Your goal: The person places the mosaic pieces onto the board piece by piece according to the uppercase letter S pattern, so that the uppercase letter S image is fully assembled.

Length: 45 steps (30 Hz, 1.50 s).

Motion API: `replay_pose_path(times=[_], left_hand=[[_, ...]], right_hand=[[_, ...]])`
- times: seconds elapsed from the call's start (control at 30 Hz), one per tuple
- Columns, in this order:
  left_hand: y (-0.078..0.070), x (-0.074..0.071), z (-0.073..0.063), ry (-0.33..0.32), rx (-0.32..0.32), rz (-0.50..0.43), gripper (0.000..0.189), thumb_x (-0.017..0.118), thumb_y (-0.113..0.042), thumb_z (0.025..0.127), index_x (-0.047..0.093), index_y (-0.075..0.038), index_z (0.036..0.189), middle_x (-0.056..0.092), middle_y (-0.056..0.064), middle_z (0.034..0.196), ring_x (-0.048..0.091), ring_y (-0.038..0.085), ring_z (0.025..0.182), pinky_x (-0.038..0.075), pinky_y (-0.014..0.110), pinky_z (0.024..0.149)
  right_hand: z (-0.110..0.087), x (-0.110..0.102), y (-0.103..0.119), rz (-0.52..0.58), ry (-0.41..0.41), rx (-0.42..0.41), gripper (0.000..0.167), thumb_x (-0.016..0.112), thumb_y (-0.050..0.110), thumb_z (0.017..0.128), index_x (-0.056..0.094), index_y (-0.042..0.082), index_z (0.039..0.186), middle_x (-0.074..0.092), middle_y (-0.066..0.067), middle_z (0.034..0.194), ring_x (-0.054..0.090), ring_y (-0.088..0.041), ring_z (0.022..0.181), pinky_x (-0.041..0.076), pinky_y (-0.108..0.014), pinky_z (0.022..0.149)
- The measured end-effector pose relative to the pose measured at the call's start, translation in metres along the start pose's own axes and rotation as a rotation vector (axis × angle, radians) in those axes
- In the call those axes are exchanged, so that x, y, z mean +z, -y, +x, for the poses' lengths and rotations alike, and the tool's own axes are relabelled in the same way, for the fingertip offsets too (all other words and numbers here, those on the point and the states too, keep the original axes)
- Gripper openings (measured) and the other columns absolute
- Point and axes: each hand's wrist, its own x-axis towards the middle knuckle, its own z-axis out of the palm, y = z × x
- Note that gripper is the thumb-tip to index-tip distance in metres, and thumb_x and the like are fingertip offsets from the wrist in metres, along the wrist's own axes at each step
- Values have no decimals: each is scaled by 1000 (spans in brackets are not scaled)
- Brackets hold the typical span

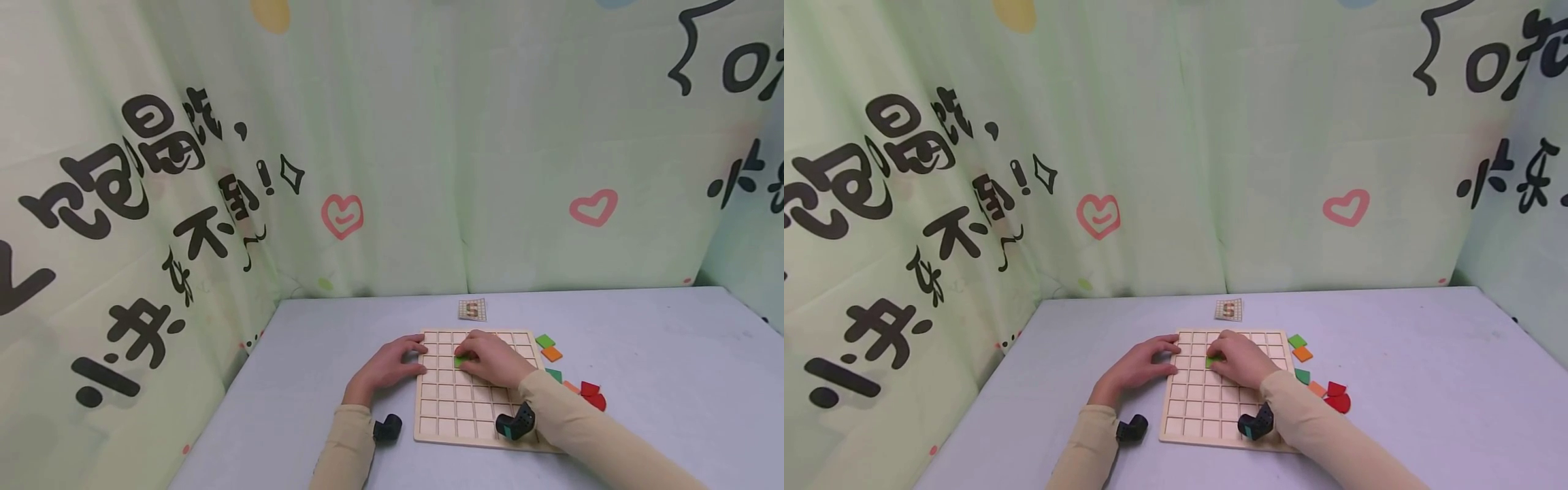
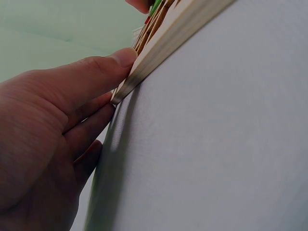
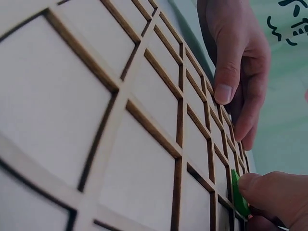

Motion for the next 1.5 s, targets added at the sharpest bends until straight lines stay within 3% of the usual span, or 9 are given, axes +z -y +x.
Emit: replay_pose_path(times=[0.4, 0.63, 1.03, 1.3, 1.5], left_hand=[[0, 0, 0, 4, -8, 2, 38, 72, -24, 93, 67, -7, 127, 49, 5, 154, 41, 26, 146, 34, 44, 121], [-1, 2, 1, 11, -9, 1, 38, 72, -24, 93, 67, -7, 126, 49, 5, 154, 40, 26, 146, 34, 43, 121], [-2, 1, -1, 1, -7, -1, 37, 71, -22, 93, 66, -8, 127, 49, 6, 154, 41, 27, 146, 35, 45, 120], [-1, 1, -2, -4, -3, -16, 36, 71, -23, 93, 67, -7, 125, 49, 6, 153, 41, 28, 145, 35, 46, 120], [-1, 1, -1, -1, -9, -15, 36, 71, -23, 93, 67, -7, 126, 48, 6, 154, 41, 27, 146, 35, 46, 120]], right_hand=[[0, 0, 2, 5, 21, 14, 17, 72, 10, 91, 74, 5, 107, 65, 0, 98, 60, -13, 89, 56, -36, 83], [-8, -3, -5, 24, -24, 21, 17, 70, 12, 92, 74, 7, 108, 66, 2, 99, 60, -13, 90, 55, -35, 81], [-68, -52, -39, 42, -89, 181, 24, 69, 18, 94, 72, 5, 114, 66, 1, 101, 58, -13, 89, 56, -35, 79], [-101, -68, -63, 15, -30, 278, 26, 71, 21, 92, 71, 6, 114, 63, 2, 97, 57, -13, 86, 53, -23, 67], [-107, -72, -68, 4, 37, 319, 30, 73, 21, 90, 71, 2, 113, 65, 0, 97, 58, -16, 89, 55, -30, 74]])
